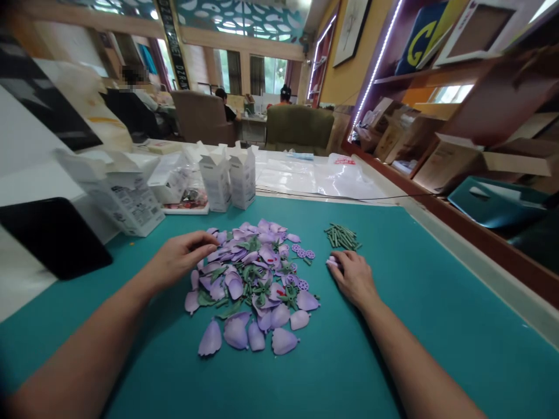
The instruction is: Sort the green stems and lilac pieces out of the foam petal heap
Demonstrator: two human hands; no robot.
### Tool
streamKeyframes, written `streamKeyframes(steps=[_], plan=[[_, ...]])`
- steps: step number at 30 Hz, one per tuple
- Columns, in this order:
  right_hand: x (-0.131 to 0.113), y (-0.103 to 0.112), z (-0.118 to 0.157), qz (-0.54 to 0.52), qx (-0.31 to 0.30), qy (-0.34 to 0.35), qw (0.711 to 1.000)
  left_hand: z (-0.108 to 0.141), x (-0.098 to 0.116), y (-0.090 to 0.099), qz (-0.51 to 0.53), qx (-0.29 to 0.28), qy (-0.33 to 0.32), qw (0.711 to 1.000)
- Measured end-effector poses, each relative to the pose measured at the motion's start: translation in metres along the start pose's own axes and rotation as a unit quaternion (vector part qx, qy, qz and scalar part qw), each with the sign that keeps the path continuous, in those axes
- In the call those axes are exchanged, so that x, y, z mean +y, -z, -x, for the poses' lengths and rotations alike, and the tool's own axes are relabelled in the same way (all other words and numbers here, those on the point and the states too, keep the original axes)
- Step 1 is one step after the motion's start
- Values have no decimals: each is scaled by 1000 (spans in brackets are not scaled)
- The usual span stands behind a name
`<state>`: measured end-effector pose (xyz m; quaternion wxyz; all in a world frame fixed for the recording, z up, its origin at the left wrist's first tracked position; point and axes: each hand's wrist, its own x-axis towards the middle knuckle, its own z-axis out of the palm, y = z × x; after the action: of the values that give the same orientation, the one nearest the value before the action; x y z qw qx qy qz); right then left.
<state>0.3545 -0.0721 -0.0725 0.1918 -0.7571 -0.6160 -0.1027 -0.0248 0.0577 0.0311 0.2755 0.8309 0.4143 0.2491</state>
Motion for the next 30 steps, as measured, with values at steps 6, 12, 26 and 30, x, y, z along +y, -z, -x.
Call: streamKeyframes(steps=[6, 12, 26, 30], plan=[[9, -9, -2, -46, 31, 43, 998, 2, -9, 11, -94, -57, 17, 994], [0, 7, -7, -43, 82, 45, 995, 7, -21, 26, -146, -172, 26, 974], [-149, 16, -54, -126, -72, 212, 966, 9, -24, 20, -245, -252, 32, 936], [-172, 4, -71, -53, -124, 246, 960, 7, -26, 17, -240, -257, 29, 936]])
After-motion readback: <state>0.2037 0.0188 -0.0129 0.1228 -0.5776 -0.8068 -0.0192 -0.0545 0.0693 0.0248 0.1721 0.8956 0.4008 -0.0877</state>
